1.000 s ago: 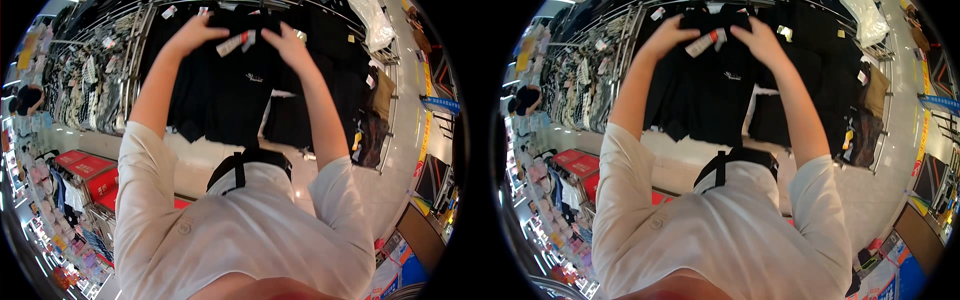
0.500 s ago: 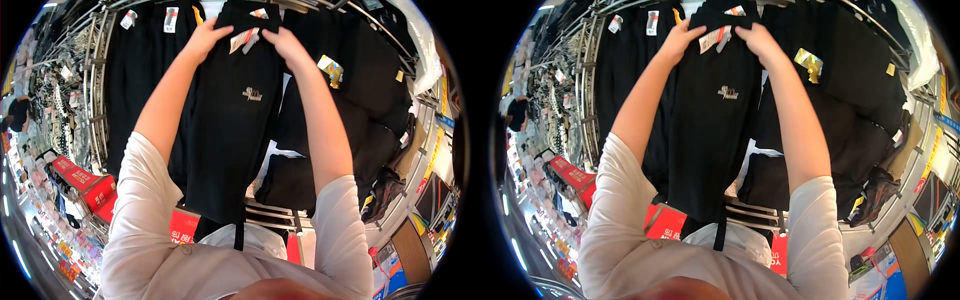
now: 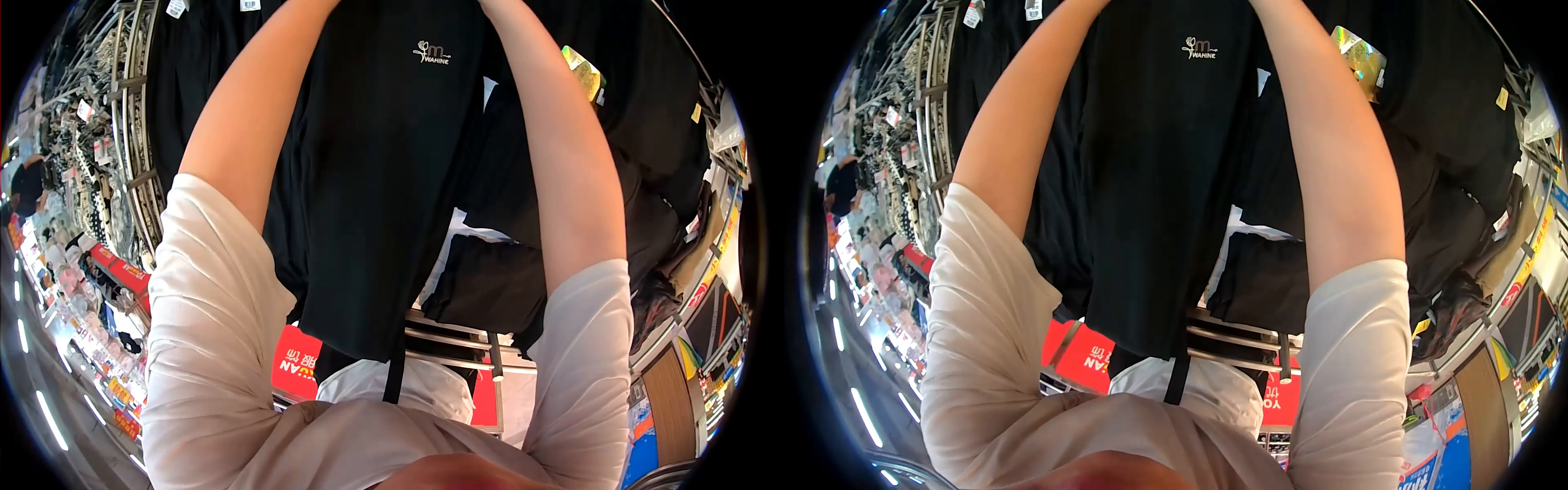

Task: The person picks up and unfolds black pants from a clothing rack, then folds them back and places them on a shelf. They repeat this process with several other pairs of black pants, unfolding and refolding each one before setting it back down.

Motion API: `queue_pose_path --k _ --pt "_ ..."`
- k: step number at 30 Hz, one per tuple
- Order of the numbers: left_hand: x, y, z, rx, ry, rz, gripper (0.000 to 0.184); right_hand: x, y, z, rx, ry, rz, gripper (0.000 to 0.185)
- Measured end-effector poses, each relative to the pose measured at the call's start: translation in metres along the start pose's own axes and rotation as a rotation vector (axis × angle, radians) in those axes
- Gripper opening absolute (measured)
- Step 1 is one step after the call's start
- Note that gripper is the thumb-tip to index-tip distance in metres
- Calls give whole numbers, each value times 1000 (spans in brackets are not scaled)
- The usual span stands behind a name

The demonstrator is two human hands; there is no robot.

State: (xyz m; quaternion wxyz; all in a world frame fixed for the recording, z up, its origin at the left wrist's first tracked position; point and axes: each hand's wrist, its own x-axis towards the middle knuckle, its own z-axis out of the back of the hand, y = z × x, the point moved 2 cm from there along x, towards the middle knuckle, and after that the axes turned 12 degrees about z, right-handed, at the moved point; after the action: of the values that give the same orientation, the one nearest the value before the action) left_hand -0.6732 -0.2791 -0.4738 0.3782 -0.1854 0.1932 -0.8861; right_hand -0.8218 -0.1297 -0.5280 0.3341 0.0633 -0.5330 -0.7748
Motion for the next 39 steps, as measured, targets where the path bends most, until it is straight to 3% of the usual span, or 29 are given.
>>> queue_pose_path --k 1,2,4,6,7,8,12,14,16,20,22,26,28,30,31,34,35,38,39 --pt "4 2 -3 198 -17 62 61 -10 20 4 -71 -22 -30 54" --pt "-8 -2 5 115 -86 -33 59 -27 51 12 -245 -77 53 55" --pt "-55 -16 25 339 -348 -337 49 -70 90 20 -329 -235 211 55" --pt "-123 -40 65 191 -97 -271 48 -124 129 30 -351 -259 425 46" --pt "-156 -24 64 131 -39 -319 58 -149 126 30 -273 -174 458 43" --pt "-196 -23 73 98 146 -332 70 -181 140 34 -149 -141 424 43" --pt "-335 -5 120 156 544 -279 72 -313 181 71 -101 38 276 39" --pt "-372 14 123 197 645 -205 71 -374 194 92 -86 76 172 36" --pt "-385 20 123 149 600 -229 66 -428 205 112 -102 91 91 35" --pt "-416 13 135 107 553 -210 61 -505 207 154 -504 299 -6 54" --pt "-429 -6 167 118 532 -226 60 -541 194 175 -710 454 -185 86" --pt "-483 -31 249 -51 467 -183 56 -549 222 186 -844 724 -161 105" --pt "-524 -24 281 -133 410 -211 56 -548 206 178 -1065 839 -93 109" --pt "-560 -16 308 -166 425 -138 56 -548 186 178 -1148 838 1 102" --pt "-574 -14 318 -163 423 -153 56 -543 210 187 -1118 808 59 77" --pt "-608 -10 340 -199 515 -76 55 -545 181 188 -989 825 84 69" --pt "-612 -10 343 -185 541 -87 54 -546 191 194 -997 751 177 39" --pt "-612 -24 348 -198 541 -137 52 -538 191 196 -971 872 97 28" --pt "-611 -31 348 -168 554 -144 50 -536 191 197 -962 791 170 19"
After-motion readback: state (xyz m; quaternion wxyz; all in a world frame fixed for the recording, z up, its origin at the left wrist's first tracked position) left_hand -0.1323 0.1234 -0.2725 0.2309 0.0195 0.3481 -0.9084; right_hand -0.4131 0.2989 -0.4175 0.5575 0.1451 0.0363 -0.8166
